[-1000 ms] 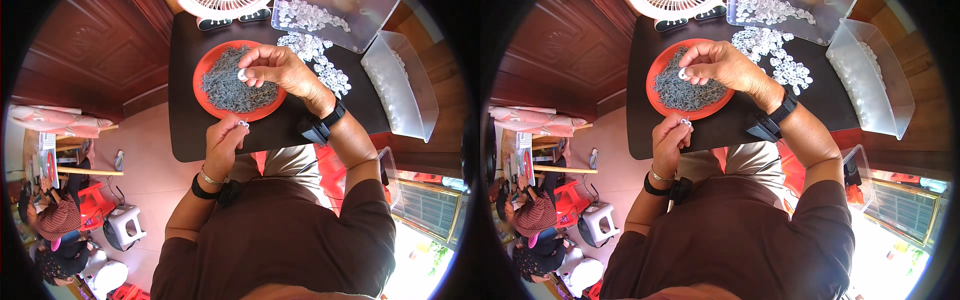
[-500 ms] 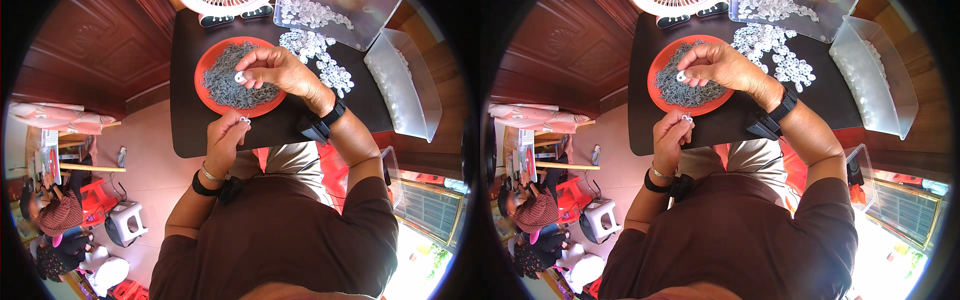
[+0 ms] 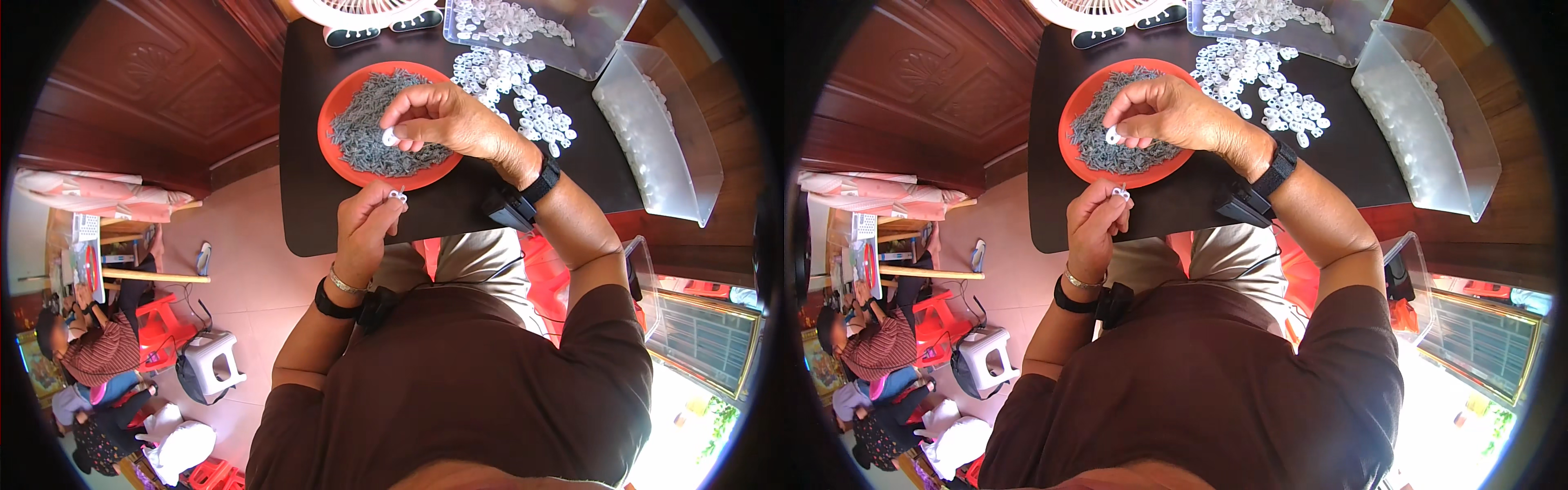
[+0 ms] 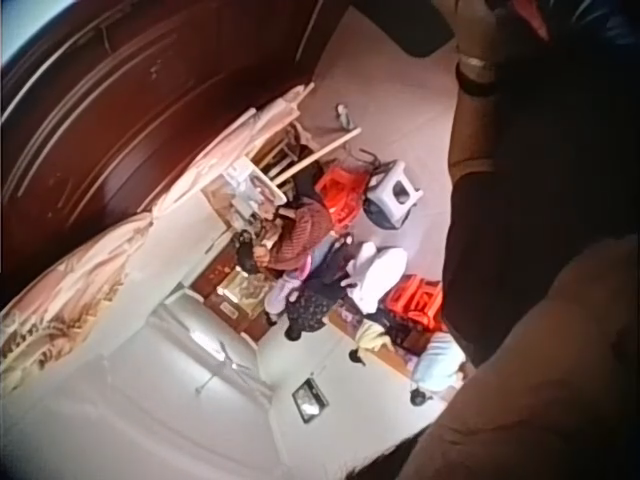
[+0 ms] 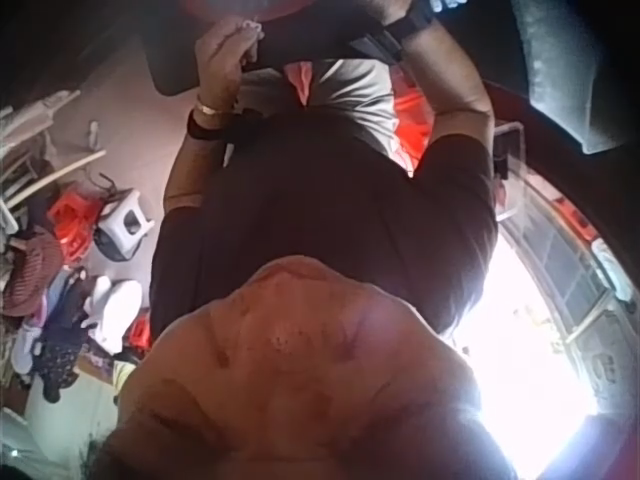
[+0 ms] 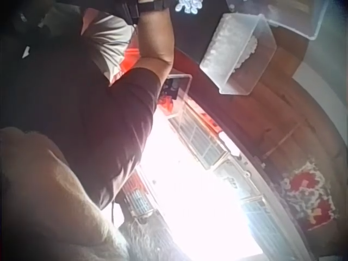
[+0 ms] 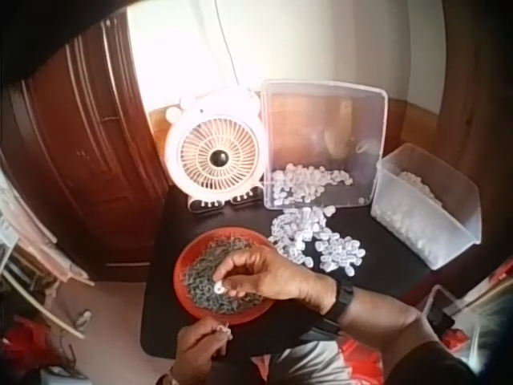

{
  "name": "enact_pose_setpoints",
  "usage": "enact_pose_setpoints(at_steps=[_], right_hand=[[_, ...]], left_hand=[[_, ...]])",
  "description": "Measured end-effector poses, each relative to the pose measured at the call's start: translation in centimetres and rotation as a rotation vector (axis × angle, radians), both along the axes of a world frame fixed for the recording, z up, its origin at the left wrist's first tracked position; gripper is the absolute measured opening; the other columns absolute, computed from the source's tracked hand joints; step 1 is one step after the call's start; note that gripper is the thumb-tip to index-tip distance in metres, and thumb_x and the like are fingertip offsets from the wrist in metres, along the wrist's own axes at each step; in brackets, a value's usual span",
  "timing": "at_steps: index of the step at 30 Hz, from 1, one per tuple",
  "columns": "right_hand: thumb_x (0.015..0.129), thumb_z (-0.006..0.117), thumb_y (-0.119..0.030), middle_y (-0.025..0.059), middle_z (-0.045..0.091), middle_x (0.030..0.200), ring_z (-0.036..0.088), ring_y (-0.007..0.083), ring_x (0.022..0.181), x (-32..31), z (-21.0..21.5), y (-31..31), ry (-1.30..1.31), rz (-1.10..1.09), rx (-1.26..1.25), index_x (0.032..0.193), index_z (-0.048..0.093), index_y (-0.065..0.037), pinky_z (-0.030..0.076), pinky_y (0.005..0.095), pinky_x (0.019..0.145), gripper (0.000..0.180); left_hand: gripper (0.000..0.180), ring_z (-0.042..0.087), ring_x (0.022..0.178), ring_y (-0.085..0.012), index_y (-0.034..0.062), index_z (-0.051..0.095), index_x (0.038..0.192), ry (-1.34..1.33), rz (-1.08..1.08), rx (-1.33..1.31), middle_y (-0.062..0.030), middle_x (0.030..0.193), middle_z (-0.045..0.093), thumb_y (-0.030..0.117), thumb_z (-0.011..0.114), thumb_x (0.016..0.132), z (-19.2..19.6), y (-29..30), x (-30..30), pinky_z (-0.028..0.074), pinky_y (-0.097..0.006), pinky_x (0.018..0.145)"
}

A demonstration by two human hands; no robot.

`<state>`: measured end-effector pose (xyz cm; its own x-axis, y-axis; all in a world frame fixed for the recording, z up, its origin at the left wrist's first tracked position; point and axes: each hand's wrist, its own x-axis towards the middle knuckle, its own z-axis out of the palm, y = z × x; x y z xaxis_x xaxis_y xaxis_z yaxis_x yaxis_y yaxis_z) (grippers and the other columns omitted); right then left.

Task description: The recorder is manually assembling small hardware components by inserting metal pins into plastic parts.

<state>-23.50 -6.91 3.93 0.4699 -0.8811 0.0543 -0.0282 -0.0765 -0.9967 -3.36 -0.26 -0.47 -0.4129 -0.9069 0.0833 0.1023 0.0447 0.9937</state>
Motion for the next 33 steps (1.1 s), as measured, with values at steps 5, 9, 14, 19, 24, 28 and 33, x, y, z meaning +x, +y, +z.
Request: enact_pose_setpoints(at_steps=[5,9,14,19,24,28,33], right_hand=[[0.087,0.062,-0.007,0.0008,0.064,0.084,0.059,0.0066,0.075,0.02,0.04,0.13,-0.021,0.024,-0.011,0.099,0.064,-0.003,0.049,0.0209,0.067,0.013],[0.086,0.061,-0.006,-0.0003,0.061,0.08,0.057,0.0062,0.072,0.18,0.12,0.27,-0.012,0.015,-0.033,0.096,0.065,-0.002,0.048,0.0212,0.065,0.012],[0.086,0.062,-0.006,-0.0012,0.061,0.081,0.055,0.0053,0.072,0.1,0.43,0.37,0.046,0.021,-0.037,0.1,0.066,-0.002,0.047,0.0206,0.067,0.015],[0.086,0.062,-0.005,-0.0017,0.061,0.081,0.055,0.0051,0.073,0.21,0.42,0.39,0.06,0.017,-0.022,0.102,0.066,-0.002,0.047,0.0202,0.07,0.017],[0.087,0.061,-0.005,-0.0005,0.062,0.085,0.057,0.006,0.076,0.07,0.46,0.39,0.021,0.082,0.001,0.101,0.064,-0.002,0.048,0.0207,0.072,0.014],[0.088,0.06,-0.004,0.0006,0.063,0.087,0.058,0.0066,0.077,-0.05,0.54,0.35,0.01,0.119,0.0,0.099,0.064,-0.003,0.048,0.0211,0.073,0.013],[0.087,0.06,-0.003,0.0009,0.063,0.086,0.058,0.0068,0.079,-0.05,0.38,0.34,-0.029,0.156,0.014,0.098,0.063,-0.002,0.048,0.0216,0.073,0.011]], left_hand=[[0.016,0.038,0.051,-0.0043,-0.0007,0.056,0.077,0.029,-0.001,0.017,0.0015,0.057,0.046,0.012,0.052,0.087,0.09,0.11,0.01,0.029,-0.02,0.048],[0.018,0.038,0.05,-0.0056,-0.0009,0.056,0.079,0.026,-0.009,0.004,0.0001,0.057,0.047,0.014,0.05,0.087,-0.11,0.04,0.1,0.027,-0.02,0.047],[0.017,0.038,0.051,-0.0032,-0.0002,0.057,0.077,0.056,0.023,0.052,0.002,0.056,0.047,0.012,0.053,0.088,0.09,0.04,0.13,0.028,-0.02,0.048],[0.017,0.038,0.05,-0.0029,0.0005,0.058,0.078,0.062,0.029,0.038,0.0018,0.055,0.049,0.013,0.053,0.088,-0.1,-0.04,0.18,0.027,-0.02,0.046],[0.016,0.039,0.05,-0.0029,0.0002,0.058,0.078,0.051,0.016,0.026,0.0018,0.056,0.049,0.012,0.053,0.088,-0.06,0.01,0.21,0.028,-0.02,0.047],[0.016,0.04,0.052,-0.0031,0.0,0.058,0.078,0.059,0.009,0.027,0.0019,0.056,0.048,0.012,0.053,0.088,0.02,0.03,0.23,0.029,-0.02,0.048],[0.017,0.042,0.053,-0.004,-0.0004,0.058,0.078,0.073,-0.006,0.009,0.001,0.058,0.051,0.012,0.053,0.088,0.09,0.05,0.19,0.032,-0.02,0.05]])
